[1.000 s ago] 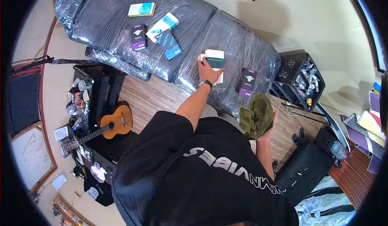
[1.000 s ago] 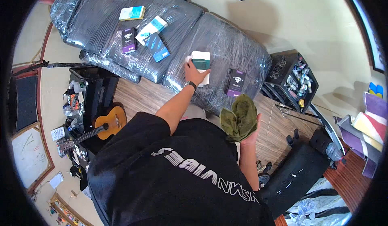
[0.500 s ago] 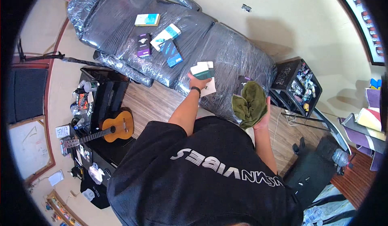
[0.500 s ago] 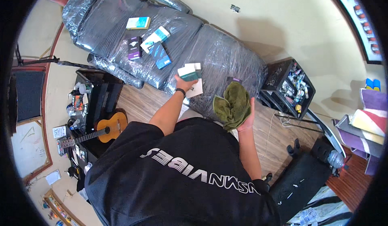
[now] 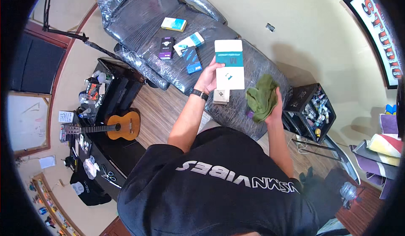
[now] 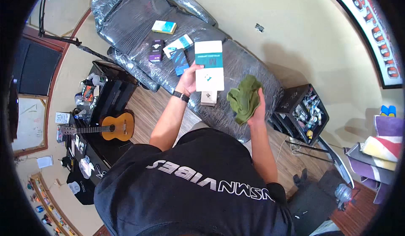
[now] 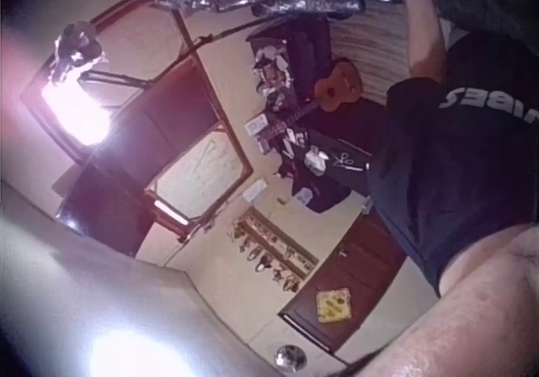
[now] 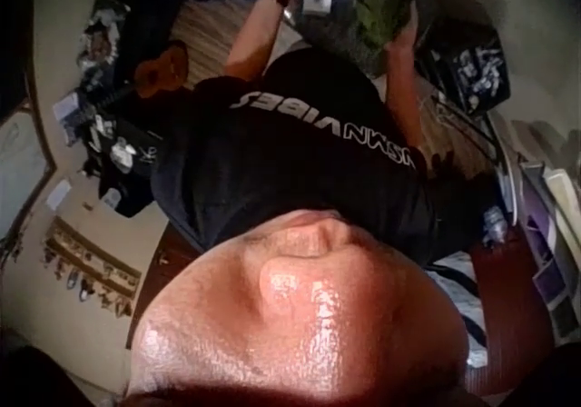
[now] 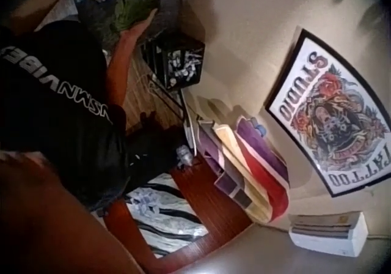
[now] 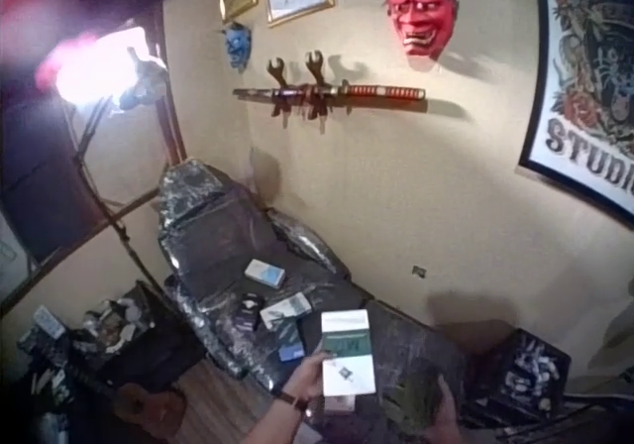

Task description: Wiping down various product boxes with a green cloth.

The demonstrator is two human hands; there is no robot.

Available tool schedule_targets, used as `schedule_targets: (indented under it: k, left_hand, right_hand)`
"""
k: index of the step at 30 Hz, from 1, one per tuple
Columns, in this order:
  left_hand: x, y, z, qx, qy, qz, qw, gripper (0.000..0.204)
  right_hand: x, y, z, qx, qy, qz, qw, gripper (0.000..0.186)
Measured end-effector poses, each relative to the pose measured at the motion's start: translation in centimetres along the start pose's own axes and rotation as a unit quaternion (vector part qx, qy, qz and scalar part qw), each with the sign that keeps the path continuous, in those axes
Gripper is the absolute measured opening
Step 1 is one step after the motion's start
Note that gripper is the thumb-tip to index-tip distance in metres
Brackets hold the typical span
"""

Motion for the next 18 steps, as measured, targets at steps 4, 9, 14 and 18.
schedule_targets:
  k: [4, 9, 14, 18]
  left_hand:
    - [-2.0, -4.7, 0.6, 0.095, -0.005, -0.102, 0.99, 0.056]
    - [-2.6, -8.3, 0.9, 0.145, -0.063, -0.088, 0.983, 0.05]
    - [-2.7, -12.1, 1.7, 0.213, -0.01, -0.148, 0.966, 0.07]
    - [-1.7, -13.3, 1.7, 0.102, -0.068, 0.0, 0.992, 0.061]
  right_hand:
    - [3.5, -7.1, 0.8, -0.041, 0.134, -0.074, 0.987, 0.064]
    - [6.9, -14.1, -1.5, 0.009, 0.334, -0.104, 0.937, 0.067]
    - [5.4, -19.5, -1.6, 0.003, 0.498, -0.703, 0.508, 0.065]
    - [3.5, -19.7, 0.1, 0.077, 0.45, -0.763, 0.459, 0.06]
Point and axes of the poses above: each hand's wrist, its own z-axis towards the middle knuckle, its own y-axis out of the back of the hand, x = y × z, the point moved 2 cm from there along z, towards the middle knuckle, and after that the axes turned 1 degree about -z, right-handed, at the moved point
